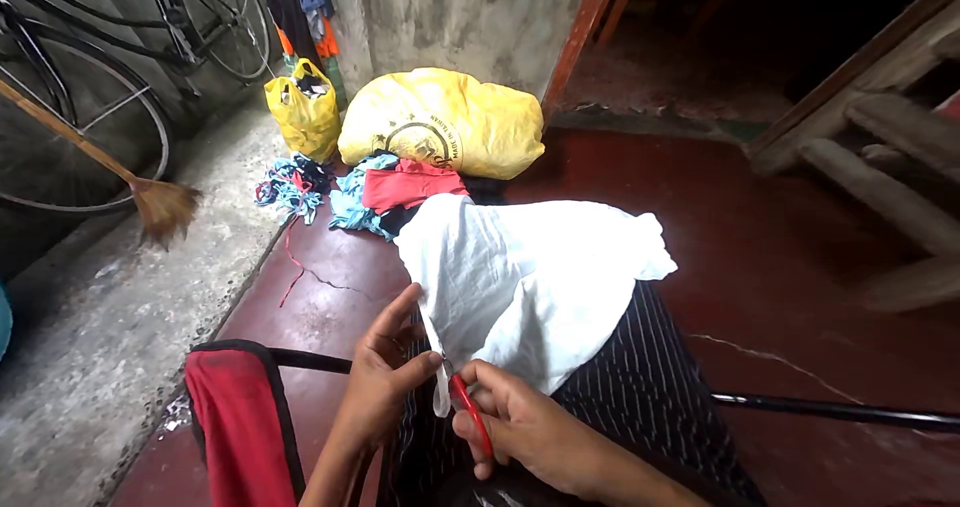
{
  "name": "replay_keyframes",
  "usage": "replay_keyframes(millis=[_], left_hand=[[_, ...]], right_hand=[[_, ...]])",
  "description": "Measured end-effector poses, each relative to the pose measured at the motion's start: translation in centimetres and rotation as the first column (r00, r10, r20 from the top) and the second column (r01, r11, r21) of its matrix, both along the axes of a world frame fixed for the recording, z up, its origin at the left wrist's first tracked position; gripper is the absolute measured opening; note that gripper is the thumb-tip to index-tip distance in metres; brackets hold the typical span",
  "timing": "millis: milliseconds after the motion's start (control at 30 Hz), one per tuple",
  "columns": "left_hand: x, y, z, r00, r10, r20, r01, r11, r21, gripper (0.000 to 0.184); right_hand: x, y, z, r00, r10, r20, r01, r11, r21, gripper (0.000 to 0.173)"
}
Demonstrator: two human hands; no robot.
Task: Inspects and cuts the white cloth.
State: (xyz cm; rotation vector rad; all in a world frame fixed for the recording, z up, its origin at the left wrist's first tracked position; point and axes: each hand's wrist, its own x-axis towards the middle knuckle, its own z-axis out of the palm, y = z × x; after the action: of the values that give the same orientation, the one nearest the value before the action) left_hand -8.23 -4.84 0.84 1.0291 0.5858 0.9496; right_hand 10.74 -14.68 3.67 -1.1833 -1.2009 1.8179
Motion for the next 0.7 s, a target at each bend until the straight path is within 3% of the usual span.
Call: replay_keyframes(millis=[233, 500, 700], left_hand=[[-0.1, -0.1, 0.1, 0.999, -0.033, -0.006, 0.033, 0.996, 0.083, 0.081], [-0.1, -0.2, 0.0, 0.998, -0.060, 0.000, 0.059, 0.990, 0.130, 0.084], [0.2, -0.7, 0.1, 0.988, -0.146, 0.058, 0.136, 0.979, 0.152, 0.088]], right_hand=[[0.3, 1.0, -0.2, 1.000, 0.012, -0.009, -0.012, 0.997, 0.072, 0.046], [0.1, -0.1, 0.3, 0.999, -0.049, -0.023, 0.050, 0.998, 0.025, 0.030], [0.3, 0.3, 0.0, 0.999, -0.028, -0.020, 0.030, 0.993, 0.117, 0.043]])
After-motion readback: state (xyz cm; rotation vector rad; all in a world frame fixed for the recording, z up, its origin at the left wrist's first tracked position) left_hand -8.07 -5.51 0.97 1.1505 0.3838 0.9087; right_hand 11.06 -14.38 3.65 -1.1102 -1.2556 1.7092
